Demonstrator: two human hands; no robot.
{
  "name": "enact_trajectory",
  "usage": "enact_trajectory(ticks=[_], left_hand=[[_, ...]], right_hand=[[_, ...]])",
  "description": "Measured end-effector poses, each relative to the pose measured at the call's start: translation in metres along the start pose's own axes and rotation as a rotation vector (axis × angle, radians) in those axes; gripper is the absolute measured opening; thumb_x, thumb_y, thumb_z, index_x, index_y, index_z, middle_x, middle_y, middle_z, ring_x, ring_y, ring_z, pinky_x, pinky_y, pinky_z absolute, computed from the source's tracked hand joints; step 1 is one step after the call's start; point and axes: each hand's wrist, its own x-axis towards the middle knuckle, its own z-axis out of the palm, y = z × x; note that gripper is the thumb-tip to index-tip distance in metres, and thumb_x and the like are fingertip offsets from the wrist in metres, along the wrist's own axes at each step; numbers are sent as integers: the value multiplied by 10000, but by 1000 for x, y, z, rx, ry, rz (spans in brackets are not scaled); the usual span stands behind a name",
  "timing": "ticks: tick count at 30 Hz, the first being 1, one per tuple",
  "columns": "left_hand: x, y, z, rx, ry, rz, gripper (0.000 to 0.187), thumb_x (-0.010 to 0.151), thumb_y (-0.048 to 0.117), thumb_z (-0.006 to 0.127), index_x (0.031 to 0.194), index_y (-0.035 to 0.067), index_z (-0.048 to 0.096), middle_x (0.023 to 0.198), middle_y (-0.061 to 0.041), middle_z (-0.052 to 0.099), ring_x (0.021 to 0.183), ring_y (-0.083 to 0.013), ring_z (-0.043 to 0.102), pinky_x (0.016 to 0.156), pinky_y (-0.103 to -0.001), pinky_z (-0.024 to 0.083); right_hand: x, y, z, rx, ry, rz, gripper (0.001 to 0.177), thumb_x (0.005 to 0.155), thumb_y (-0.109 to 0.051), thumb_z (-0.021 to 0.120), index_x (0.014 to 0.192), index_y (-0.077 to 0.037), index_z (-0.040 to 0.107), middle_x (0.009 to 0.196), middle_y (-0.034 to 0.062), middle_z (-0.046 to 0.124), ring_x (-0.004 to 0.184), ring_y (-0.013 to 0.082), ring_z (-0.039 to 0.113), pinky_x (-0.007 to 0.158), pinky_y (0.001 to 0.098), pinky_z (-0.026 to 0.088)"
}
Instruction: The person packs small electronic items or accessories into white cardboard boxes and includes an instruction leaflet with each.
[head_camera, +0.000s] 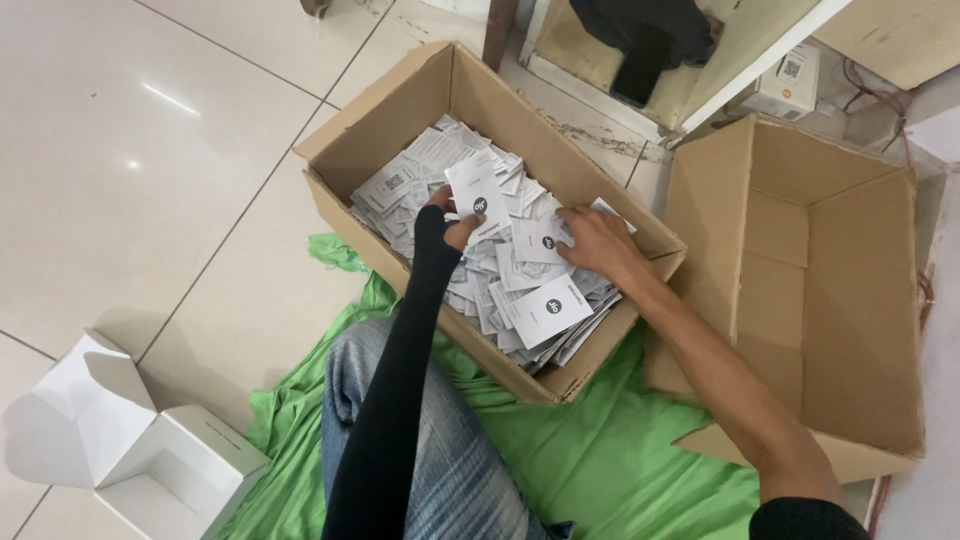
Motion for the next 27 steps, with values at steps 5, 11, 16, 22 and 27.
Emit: enact_trajectory(ticks=[5,11,16,22,27], left_hand=[[-7,31,2,-286,-56,-203,444,898,128,688,1302,-43,619,1018,-169,726,760,-225,743,564,-358,642],[5,71,-3,-456,4,-611,536,946,434,594,1229,-17,658,966,-158,739,675,-254,758,492,-396,645],[-2,60,-5,-312,-2,-540,473,899,314,689,1247,-4,644,1028,-138,742,749,-255,765,527,-393,658],[-16,32,-1,-181,104,-174,502,876,172,588,1346,5,536,1051,-193,684,813,-314,700,523,-415,602],[-16,22,3,447,262,189,374,909,108,562,1252,-20,643,1007,-276,719,934,-426,706,833,-456,552]], right_hand=[[5,-34,-35,94,-28,170,330,866,-134,686,1187,-87,748,1134,119,728,990,338,704,881,436,557],[10,-94,-72,435,456,-207,232,856,45,727,1031,-105,756,1077,55,723,1039,276,678,910,413,525],[6,-105,-67,534,366,-419,284,861,119,705,1049,-86,757,1100,40,703,1073,239,652,933,400,528],[19,-94,-59,874,116,-58,243,929,75,692,1087,-99,754,1211,43,607,1068,166,668,755,307,629],[20,-82,-41,628,-78,209,266,962,-199,760,1219,-141,721,1153,16,728,978,170,733,813,341,596]])
